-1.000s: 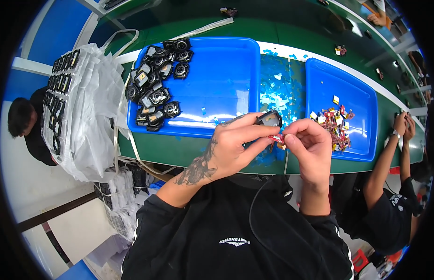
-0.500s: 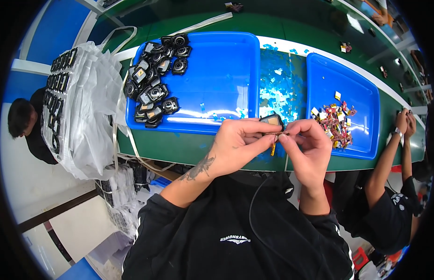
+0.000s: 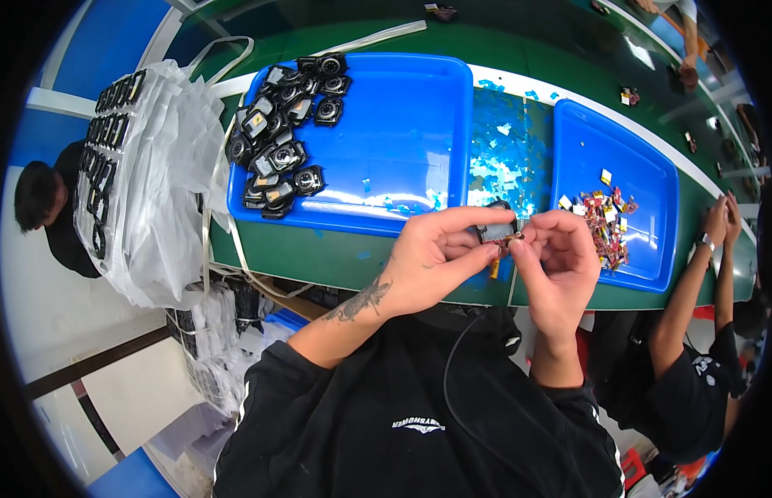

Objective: Manually assemble small electronic components into casings on a factory assembly line.

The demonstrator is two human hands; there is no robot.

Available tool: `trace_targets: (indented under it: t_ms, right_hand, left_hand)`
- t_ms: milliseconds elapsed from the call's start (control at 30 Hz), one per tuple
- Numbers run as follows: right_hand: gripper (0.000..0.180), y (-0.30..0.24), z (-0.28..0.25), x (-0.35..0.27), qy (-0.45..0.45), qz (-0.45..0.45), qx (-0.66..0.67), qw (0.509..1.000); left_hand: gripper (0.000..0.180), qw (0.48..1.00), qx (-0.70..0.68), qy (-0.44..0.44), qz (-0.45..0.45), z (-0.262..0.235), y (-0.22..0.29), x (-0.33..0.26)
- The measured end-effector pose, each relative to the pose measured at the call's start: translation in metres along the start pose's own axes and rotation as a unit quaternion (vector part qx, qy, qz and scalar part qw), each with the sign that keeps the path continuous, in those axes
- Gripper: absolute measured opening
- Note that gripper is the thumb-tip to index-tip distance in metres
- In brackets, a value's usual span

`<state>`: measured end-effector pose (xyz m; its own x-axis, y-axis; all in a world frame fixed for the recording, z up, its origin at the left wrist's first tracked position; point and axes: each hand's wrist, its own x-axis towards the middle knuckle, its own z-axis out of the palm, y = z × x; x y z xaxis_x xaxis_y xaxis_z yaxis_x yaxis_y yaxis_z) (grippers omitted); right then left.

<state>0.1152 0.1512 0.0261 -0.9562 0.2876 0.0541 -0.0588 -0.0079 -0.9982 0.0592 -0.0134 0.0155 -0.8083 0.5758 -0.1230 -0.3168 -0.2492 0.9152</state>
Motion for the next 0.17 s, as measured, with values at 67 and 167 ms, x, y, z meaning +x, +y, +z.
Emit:
trace_targets:
  t_ms: [67,167]
  right_hand:
    - [0.032,0.0019,0.0008,0.0006,0.015,-0.015,-0.012,1.0]
    - [0.034,0.0035,-0.0005,0.0006,0.008,-0.038,-0.061,0.997]
  left_hand:
    - [0.04,1.0,0.015,-0.02,0.004,-0.0002,-0.0009,-0.0004]
    - [0.039,0.999,0.038,-0.016,0.021,-0.0004,0.0009,-0.0002]
